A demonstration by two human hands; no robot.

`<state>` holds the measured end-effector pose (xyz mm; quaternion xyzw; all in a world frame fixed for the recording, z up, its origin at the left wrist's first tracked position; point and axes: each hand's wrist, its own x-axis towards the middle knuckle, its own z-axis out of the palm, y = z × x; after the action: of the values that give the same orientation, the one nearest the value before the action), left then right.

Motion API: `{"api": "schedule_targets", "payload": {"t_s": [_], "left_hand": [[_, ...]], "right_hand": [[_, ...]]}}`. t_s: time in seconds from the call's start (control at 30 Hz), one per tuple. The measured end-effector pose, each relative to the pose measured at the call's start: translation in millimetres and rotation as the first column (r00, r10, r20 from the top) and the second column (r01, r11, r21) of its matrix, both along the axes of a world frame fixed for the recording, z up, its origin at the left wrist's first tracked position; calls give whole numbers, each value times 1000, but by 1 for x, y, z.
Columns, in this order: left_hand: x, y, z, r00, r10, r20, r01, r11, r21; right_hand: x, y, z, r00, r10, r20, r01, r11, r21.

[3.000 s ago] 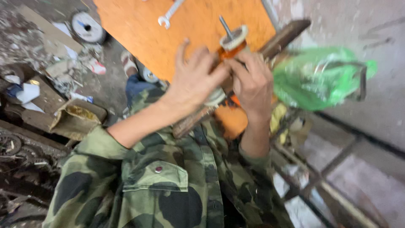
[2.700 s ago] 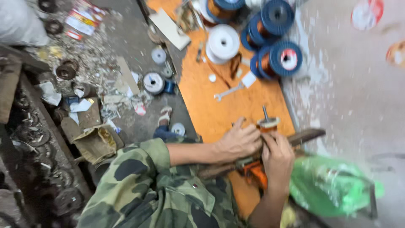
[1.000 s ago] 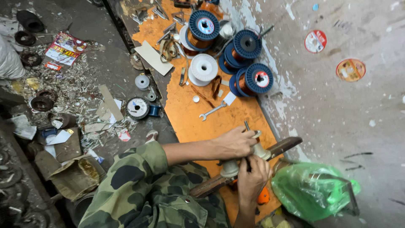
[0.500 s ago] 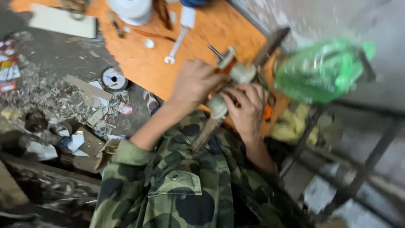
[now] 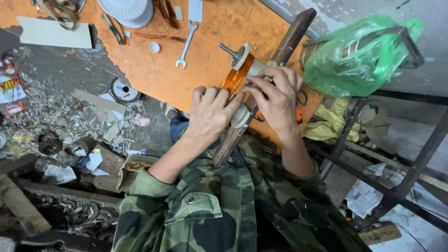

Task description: The person operates a manual wire-winding machine to wrap copper wire onto a cylindrical bobbin. They adjust the wire and the bobbin by hand, then use a lever to rotate the mechanism and wind the wire. The person repeats this process, occasionally pausing to reposition the wire.

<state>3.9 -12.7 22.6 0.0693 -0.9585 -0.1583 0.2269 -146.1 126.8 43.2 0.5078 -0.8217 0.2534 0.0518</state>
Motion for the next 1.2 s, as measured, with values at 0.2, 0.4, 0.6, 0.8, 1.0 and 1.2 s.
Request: {"api": "schedule_targets", "payload": {"t_s": [0.2, 0.4, 0.6, 0.8, 1.0, 1.2], "left_hand": [[-6, -1, -2, 1000, 23, -19, -23, 1000, -12], [-6, -8, 3, 999, 27, 22, -27, 1000, 7], [-23, -22, 3, 999, -5, 38, 7, 999, -34], [-38, -26, 3, 996, -82, 32, 84, 995, -60], [-36, -28, 6, 995, -102, -8, 102, 995, 16], [-12, -26, 8, 995, -94, 35, 89, 989, 115]], "right_hand": [[-2, -4, -3, 1000, -1, 11, 1, 1000, 6], [-4, -4, -6, 1000, 4, 26, -4, 1000, -16], [1, 0, -3, 1000, 15, 22, -15, 1000, -15], [15, -3, -8, 996, -21, 84, 26, 998, -60], [14, 1, -7, 994, -21, 107, 28, 997, -72], [-4, 10, 2, 991, -59, 119, 63, 998, -31]]}}
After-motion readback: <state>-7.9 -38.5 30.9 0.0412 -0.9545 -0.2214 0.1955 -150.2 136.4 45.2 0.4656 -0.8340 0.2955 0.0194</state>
